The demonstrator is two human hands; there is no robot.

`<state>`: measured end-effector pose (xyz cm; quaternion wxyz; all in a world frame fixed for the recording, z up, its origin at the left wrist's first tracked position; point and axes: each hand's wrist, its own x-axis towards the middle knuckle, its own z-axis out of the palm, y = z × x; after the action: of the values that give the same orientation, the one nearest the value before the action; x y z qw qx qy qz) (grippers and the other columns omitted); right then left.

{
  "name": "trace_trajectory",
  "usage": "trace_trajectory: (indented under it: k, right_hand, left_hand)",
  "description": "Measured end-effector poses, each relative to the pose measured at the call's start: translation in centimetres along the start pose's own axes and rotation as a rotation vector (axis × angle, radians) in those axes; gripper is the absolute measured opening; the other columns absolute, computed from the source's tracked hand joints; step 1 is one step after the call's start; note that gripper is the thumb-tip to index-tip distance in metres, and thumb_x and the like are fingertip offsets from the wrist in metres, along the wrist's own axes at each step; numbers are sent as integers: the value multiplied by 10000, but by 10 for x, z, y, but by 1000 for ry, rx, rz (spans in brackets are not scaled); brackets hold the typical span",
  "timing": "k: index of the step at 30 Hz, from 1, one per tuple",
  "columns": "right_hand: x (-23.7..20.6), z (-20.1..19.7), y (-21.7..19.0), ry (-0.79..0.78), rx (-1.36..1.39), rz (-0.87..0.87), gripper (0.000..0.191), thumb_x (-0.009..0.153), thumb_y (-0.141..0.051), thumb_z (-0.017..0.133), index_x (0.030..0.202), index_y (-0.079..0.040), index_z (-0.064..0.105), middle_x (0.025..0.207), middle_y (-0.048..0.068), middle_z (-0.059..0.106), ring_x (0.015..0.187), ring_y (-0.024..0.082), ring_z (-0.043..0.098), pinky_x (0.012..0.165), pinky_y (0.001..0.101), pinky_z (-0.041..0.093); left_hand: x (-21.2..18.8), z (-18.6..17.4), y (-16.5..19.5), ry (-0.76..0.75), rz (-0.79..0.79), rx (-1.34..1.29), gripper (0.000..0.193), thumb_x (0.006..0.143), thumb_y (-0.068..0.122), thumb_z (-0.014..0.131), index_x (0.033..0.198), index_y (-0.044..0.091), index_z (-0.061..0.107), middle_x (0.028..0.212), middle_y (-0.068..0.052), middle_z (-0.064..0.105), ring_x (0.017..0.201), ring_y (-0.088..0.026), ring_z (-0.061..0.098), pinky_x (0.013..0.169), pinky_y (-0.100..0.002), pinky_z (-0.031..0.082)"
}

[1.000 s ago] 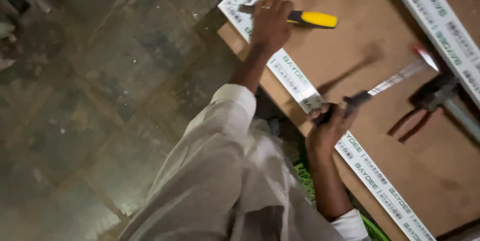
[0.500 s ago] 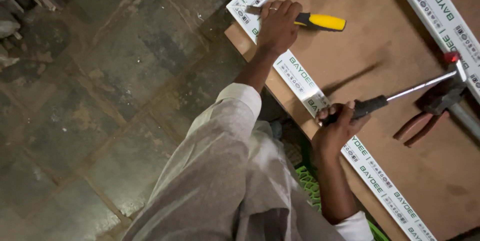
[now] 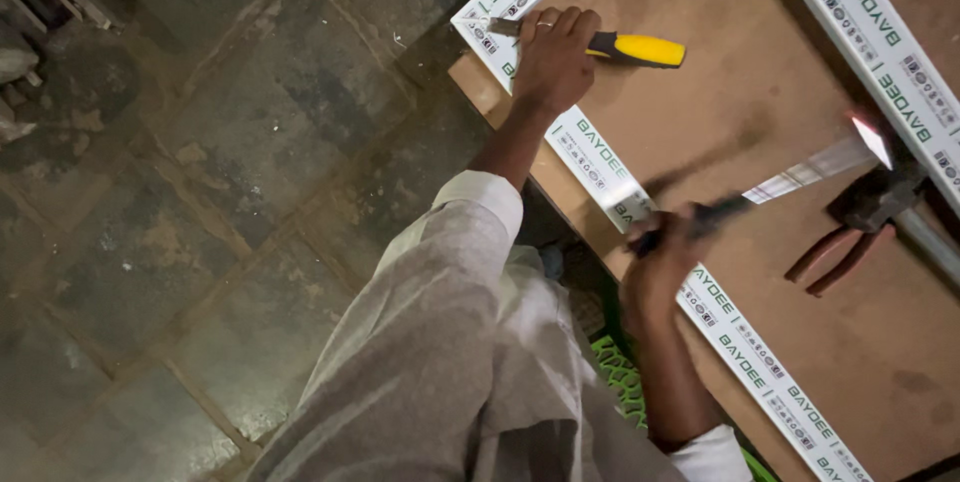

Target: The person assembles a rectangular frame from white printed profile strips on a wooden workbench. They hold a strip in place with one hand while tapping the joints with a small mallet held in the other hand, working around the frame corners and repositioning the strips as they fit the pieces together.

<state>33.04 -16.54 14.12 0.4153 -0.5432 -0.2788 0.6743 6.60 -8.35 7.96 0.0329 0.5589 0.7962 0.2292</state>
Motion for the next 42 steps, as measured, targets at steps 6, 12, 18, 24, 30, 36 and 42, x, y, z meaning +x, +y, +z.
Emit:
trace_trajectory:
  k: [6,12,18,24,30,36,42]
  right_hand:
    - [-2,-5,-7,-138,-212,83,184,1069,-248,570,1181,-143,469,768,32,527,548,149,515,439,297,402]
    - [-3,11,1,-22,86,-39,195,1090,-251,549,1163,-149,399,776,37,547,588,148,565,474,286,442]
    - [-2,5,-4,-180,-242,178,163,1064,-249,556,1126,-131,462,724,23,524,520,147,496,427,272,374]
    - [5,-1,14,-51,101,-3,181,1114,-267,536,1106,-110,446,784,47,557,626,159,574,523,288,460]
    - [5,-6,8,-225,-251,173,195,1067,-227,562,1156,-103,440,733,49,531,536,166,513,441,304,398]
    - [15,-6,9,-85,-76,-83,244,1067,-174,590,1246,-120,435,802,33,560,604,134,552,501,283,453]
    - [24,-5,10,-112,-186,-93,200,1082,-206,594,1195,-93,473,757,39,536,546,139,533,464,279,428]
  left_hand:
    - [1,-5,1,29,11,-37,326,769,196,695,1061,157,555,1056,-65,606,1106,-300,550,1073,-507,326]
    - [0,-4,2,45,16,-14,330,763,171,707,1051,161,546,1066,-53,603,1123,-293,553,1073,-498,331]
    - [0,-5,3,48,6,-33,357,717,179,711,1033,161,546,1038,-62,596,1104,-299,552,1068,-496,324]
    - [0,-2,1,47,7,-11,324,729,184,702,1009,160,540,1038,-58,596,1096,-291,557,1046,-497,338]
    - [0,-2,3,59,-3,-4,344,724,169,710,1031,169,554,1038,-45,598,1088,-284,557,1052,-497,341]
    - [0,-4,2,32,-3,-2,357,730,227,741,1047,181,585,1018,-31,600,1073,-266,558,1027,-488,326]
    - [-5,8,-4,99,159,77,447,851,129,656,1282,235,598,1152,-12,619,1171,-237,554,1082,-478,330]
